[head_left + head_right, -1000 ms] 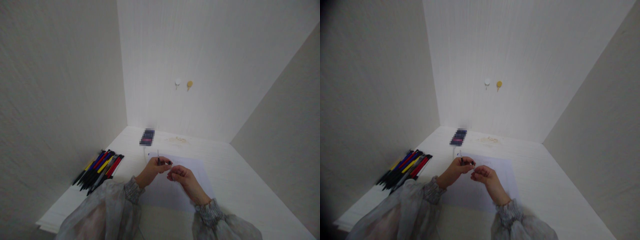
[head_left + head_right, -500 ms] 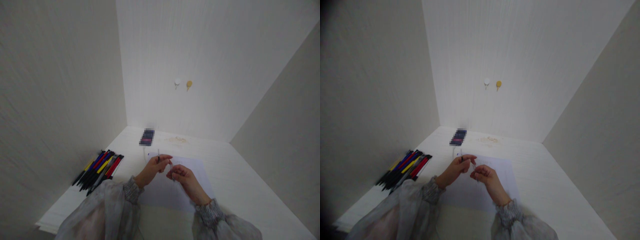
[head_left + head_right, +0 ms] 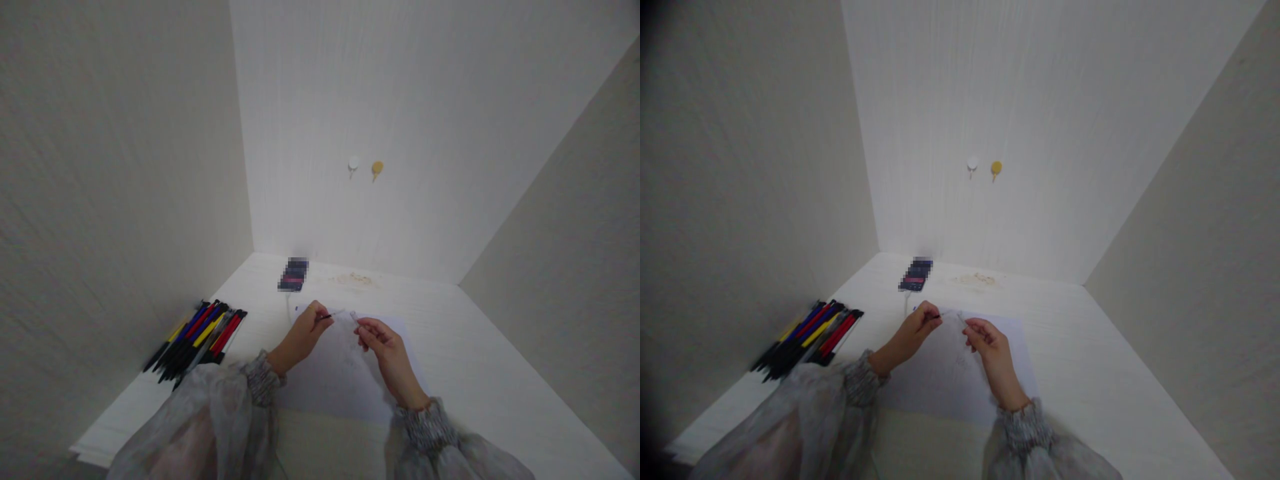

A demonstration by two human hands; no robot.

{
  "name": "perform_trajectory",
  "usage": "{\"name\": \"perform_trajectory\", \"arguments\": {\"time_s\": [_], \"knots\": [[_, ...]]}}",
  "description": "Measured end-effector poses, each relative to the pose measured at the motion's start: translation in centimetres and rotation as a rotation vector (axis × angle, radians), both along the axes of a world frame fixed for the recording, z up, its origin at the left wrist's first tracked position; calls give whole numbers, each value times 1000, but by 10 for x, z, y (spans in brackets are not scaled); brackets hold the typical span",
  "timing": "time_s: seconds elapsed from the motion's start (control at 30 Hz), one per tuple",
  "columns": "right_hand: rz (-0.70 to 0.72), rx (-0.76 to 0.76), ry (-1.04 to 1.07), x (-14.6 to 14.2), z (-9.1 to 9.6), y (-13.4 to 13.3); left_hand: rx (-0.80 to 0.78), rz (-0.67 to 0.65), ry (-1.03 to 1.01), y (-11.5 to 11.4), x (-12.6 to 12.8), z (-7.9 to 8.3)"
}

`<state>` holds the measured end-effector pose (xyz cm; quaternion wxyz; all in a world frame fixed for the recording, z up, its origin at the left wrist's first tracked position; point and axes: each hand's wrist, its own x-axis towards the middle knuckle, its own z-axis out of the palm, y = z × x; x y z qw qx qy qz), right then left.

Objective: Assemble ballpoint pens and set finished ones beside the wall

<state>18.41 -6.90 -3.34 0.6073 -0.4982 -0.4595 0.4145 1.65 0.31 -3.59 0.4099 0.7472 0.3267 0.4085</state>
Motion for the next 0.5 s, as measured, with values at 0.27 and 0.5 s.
{"name": "perform_trajectory", "arguments": {"time_s": [0.27,0.5], "knots": [[-58,-15,-193,2,-5,1,167,33,83,5,-6,0],[-80,266,-723,6,-6,-1,419,48,240,6,-8,1]]}}
